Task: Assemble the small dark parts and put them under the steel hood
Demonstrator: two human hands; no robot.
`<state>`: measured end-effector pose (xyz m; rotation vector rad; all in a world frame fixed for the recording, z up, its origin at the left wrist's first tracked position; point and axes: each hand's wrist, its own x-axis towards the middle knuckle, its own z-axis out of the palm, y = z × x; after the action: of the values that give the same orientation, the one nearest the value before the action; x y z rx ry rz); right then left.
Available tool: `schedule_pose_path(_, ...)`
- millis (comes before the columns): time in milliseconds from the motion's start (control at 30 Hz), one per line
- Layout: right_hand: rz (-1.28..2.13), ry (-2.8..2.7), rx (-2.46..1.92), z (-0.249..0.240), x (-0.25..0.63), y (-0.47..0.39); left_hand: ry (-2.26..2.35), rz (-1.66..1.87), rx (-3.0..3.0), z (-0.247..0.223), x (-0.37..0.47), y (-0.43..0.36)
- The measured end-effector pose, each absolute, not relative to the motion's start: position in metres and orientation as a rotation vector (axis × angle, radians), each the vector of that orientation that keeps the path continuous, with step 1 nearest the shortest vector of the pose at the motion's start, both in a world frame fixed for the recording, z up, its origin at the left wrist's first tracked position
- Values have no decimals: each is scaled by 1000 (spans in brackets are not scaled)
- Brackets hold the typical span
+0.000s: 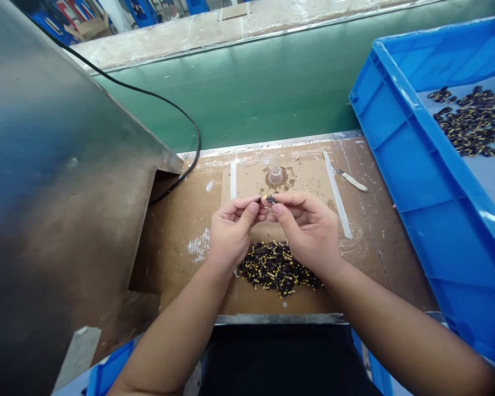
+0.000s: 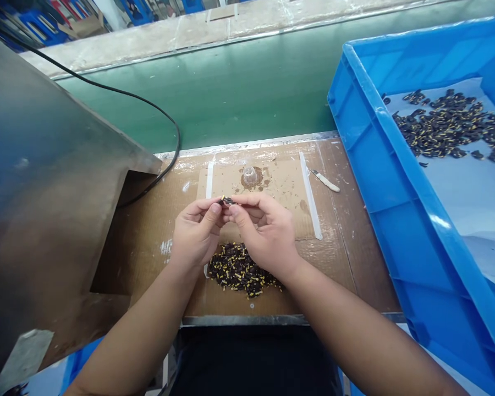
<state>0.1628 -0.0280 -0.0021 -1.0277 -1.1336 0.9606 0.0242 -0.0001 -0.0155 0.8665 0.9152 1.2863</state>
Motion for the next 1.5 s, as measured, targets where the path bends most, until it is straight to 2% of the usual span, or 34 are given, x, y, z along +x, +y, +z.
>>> schedule_pose_path(267,665,-1409,-1072,-1,166,-27,847,1211,582,-10,18,6)
schedule_pose_path(967,656,-1434,-1115,-3,164,-28,823,1246,724,-9,20,0)
schedule_pose_path(1500,471,-1546,-1105,-2,166,-27,1002,1400,1007,-16,25,-8)
